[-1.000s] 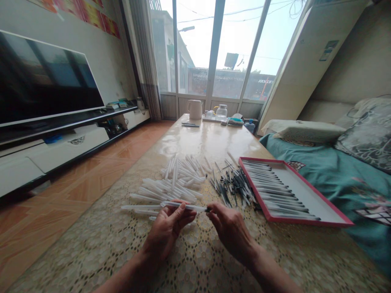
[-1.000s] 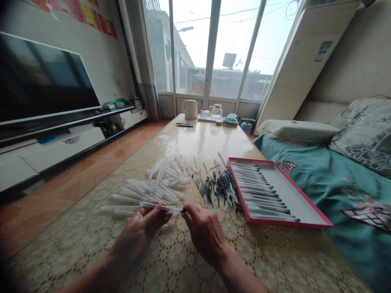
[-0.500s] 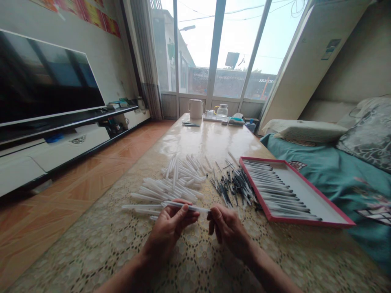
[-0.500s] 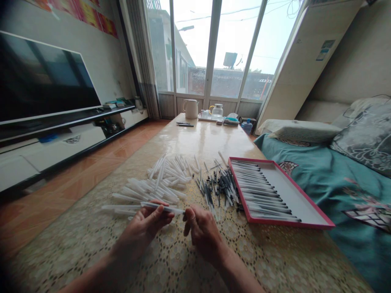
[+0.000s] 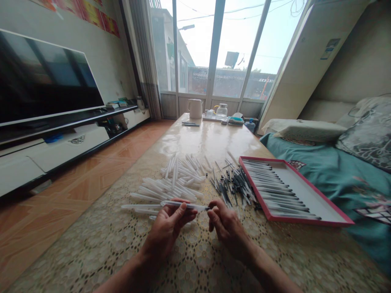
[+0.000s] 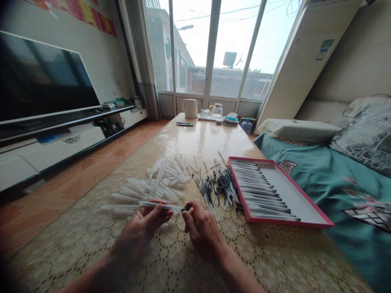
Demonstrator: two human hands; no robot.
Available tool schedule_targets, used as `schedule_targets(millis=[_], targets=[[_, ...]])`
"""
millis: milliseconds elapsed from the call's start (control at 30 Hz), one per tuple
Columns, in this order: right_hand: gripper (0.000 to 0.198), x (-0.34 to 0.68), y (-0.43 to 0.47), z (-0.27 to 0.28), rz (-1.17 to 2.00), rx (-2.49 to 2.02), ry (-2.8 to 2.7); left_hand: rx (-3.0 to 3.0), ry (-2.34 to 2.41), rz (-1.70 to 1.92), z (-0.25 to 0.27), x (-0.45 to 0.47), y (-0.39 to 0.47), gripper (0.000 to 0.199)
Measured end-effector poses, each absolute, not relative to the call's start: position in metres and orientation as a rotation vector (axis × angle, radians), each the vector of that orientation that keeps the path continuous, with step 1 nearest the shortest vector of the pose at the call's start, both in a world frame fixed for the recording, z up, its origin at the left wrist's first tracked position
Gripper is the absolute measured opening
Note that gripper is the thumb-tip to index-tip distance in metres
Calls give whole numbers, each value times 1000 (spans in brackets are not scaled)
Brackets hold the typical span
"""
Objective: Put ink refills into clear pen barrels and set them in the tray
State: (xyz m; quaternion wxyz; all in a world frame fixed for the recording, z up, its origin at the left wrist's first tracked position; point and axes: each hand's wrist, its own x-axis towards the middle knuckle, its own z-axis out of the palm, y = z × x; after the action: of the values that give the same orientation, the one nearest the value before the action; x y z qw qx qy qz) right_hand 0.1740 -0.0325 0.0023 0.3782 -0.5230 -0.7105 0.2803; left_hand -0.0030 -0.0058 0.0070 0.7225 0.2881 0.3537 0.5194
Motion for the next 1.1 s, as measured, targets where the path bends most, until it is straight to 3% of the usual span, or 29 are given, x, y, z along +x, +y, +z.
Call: schedule_targets(millis=[200,367,567,733,900,1100], targets=[[44,175,-32,-1,700,-1345,-1826,691,776,1111,7,-3,-6,23],[25,174,-33,-1,694,-1358,-1808,671,770,1137,6,-3,-6,23],[41,175,-32,-1,701,-1375,-1837,681,787,1117,6,-3,-6,24],[26,175,-33,0,697,-1350,-1822,656,787,1135,6,-3,-6,23],[39,174,-31,-1,770,-1357,-1786,694,780,1115,5,-3,-6,21],[28,174,-31,0,736,-1335,-1807,663,786,1131,2,-4,-6,21]])
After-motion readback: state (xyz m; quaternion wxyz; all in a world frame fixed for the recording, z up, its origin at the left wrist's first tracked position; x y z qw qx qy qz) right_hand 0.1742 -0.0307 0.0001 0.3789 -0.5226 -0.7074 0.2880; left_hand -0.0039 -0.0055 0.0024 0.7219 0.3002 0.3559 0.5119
